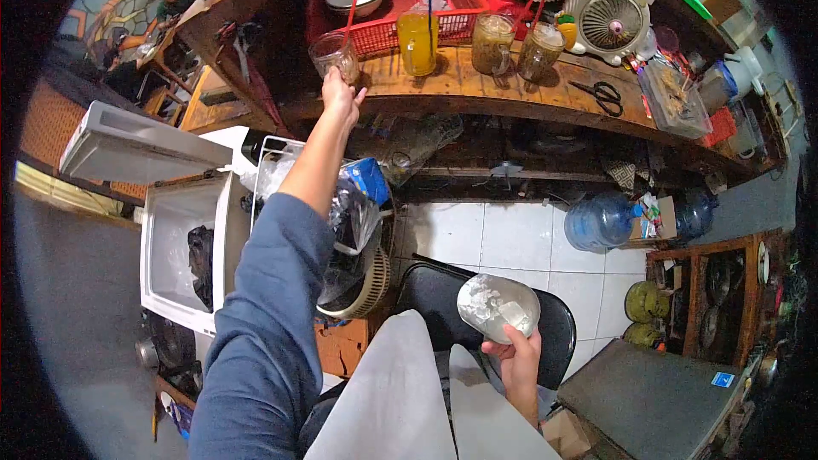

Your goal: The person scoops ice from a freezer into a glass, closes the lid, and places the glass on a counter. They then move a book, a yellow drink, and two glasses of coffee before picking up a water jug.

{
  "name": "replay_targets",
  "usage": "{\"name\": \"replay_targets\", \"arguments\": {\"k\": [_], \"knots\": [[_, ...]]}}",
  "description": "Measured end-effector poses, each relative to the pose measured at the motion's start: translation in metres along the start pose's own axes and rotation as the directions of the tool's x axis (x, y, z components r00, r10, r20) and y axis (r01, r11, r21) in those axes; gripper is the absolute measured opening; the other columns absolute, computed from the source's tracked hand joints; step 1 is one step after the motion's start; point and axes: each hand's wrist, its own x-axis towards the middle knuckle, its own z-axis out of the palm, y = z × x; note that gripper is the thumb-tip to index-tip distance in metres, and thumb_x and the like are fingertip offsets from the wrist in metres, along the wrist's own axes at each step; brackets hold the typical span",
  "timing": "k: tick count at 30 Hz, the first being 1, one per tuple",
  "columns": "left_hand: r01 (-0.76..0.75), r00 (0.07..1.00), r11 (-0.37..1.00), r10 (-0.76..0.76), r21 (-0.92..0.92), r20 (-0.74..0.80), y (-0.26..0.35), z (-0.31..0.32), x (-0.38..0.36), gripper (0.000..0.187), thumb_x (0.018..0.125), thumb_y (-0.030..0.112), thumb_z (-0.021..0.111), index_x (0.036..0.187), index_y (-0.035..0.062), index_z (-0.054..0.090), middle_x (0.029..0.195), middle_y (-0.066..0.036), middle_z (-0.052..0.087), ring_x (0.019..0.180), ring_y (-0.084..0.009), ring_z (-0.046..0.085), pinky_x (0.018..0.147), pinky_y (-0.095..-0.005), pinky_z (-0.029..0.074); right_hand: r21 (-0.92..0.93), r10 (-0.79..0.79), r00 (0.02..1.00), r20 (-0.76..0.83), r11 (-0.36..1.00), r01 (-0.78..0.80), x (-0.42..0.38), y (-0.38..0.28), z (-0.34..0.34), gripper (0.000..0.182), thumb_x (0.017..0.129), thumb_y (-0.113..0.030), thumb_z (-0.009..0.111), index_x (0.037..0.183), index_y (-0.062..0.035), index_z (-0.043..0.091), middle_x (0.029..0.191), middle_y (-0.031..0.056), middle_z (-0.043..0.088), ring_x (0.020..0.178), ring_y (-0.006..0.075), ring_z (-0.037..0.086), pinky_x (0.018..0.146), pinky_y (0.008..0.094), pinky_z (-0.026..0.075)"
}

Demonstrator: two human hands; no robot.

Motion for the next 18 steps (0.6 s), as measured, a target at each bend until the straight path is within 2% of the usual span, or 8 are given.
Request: {"name": "replay_targets", "arguments": {"k": [2,4,6,11,14,15,16,18], "knots": [[0.006,0.999,1.000,-0.005,-0.031,0.035,0.009,-0.027,-0.027,0.020,0.084,0.032,0.033,0.076,0.0142,0.039,0.066,0.003,0.034,0.052,-0.0099,0.033,0.072,-0.0437,0.040,-0.023,0.023,0.994,0.106,1.000,-0.021,-0.001,-0.001,-0.002,0.038,0.072,-0.006,0.046,0.107,0.0014,0.032,0.091,0.0143,0.050,0.065,0.0199,0.057,0.045,0.0273,0.050],[0.095,0.957,0.994,-0.079,-0.047,0.278,0.026,-0.055,-0.061,0.022,0.083,0.031,0.036,0.071,0.0135,0.038,0.063,0.003,0.033,0.050,-0.0091,0.032,0.072,-0.0436,0.040,-0.021,-0.007,0.992,0.129,1.000,0.010,-0.001,-0.002,0.005,0.039,0.071,-0.004,0.045,0.107,0.0013,0.031,0.090,0.0147,0.050,0.062,0.0206,0.057,0.044,0.0273,0.050],[0.153,0.912,0.988,-0.128,-0.034,0.389,0.046,-0.085,-0.102,0.023,0.082,0.031,0.037,0.067,0.0131,0.037,0.059,0.003,0.033,0.049,-0.0084,0.033,0.072,-0.0409,0.041,-0.026,-0.039,0.985,0.166,0.999,0.044,0.004,-0.005,0.016,0.040,0.070,-0.003,0.044,0.107,0.0013,0.030,0.089,0.0152,0.050,0.060,0.0213,0.056,0.042,0.0273,0.050],[0.291,0.885,0.957,-0.265,-0.011,0.382,0.111,-0.169,-0.222,0.030,0.084,0.032,0.033,0.060,0.0125,0.034,0.053,0.004,0.031,0.044,-0.0069,0.031,0.077,-0.0375,0.041,-0.240,-0.090,0.958,0.272,0.958,0.158,0.001,-0.004,0.067,0.044,0.065,-0.004,0.042,0.107,0.0013,0.029,0.084,0.0174,0.050,0.046,0.0222,0.054,0.036,0.0251,0.046],[0.307,0.887,0.947,-0.322,0.097,0.333,0.130,-0.244,-0.280,0.031,0.083,0.033,0.035,0.060,0.0123,0.034,0.052,0.004,0.030,0.043,-0.0069,0.030,0.074,-0.0356,0.042,-0.343,-0.107,0.927,0.360,0.909,0.238,-0.029,0.012,0.118,0.037,0.067,-0.007,0.044,0.102,0.0008,0.038,0.076,0.0104,0.052,0.046,0.0127,0.048,0.034,0.0216,0.042],[0.260,0.910,0.953,-0.295,0.154,0.290,0.134,-0.268,-0.299,0.032,0.083,0.034,0.035,0.059,0.0120,0.034,0.053,0.004,0.030,0.045,-0.0071,0.030,0.072,-0.0340,0.043,-0.352,-0.099,0.923,0.371,0.905,0.239,-0.042,0.027,0.131,0.037,0.067,-0.007,0.044,0.102,0.0008,0.038,0.076,0.0104,0.052,0.046,0.0127,0.048,0.034,0.0216,0.042],[0.215,0.960,0.955,-0.245,0.204,0.134,0.142,-0.279,-0.322,0.031,0.083,0.031,0.036,0.058,0.0122,0.033,0.054,0.003,0.030,0.049,-0.0077,0.033,0.067,-0.0307,0.043,-0.373,-0.093,0.907,0.410,0.891,0.260,-0.055,0.044,0.145,0.036,0.067,-0.007,0.044,0.102,0.0005,0.039,0.074,0.0089,0.051,0.044,0.0114,0.047,0.033,0.0208,0.040],[0.109,0.955,0.941,-0.189,0.320,0.230,0.133,-0.356,-0.337,0.029,0.082,0.031,0.038,0.061,0.0113,0.036,0.058,0.004,0.034,0.057,-0.0076,0.038,0.064,-0.0272,0.041,-0.371,-0.062,0.862,0.503,0.885,0.280,-0.088,0.081,0.177,0.036,0.066,-0.006,0.043,0.102,0.0002,0.040,0.067,0.0058,0.049,0.042,0.0100,0.044,0.030,0.0197,0.036]]}}
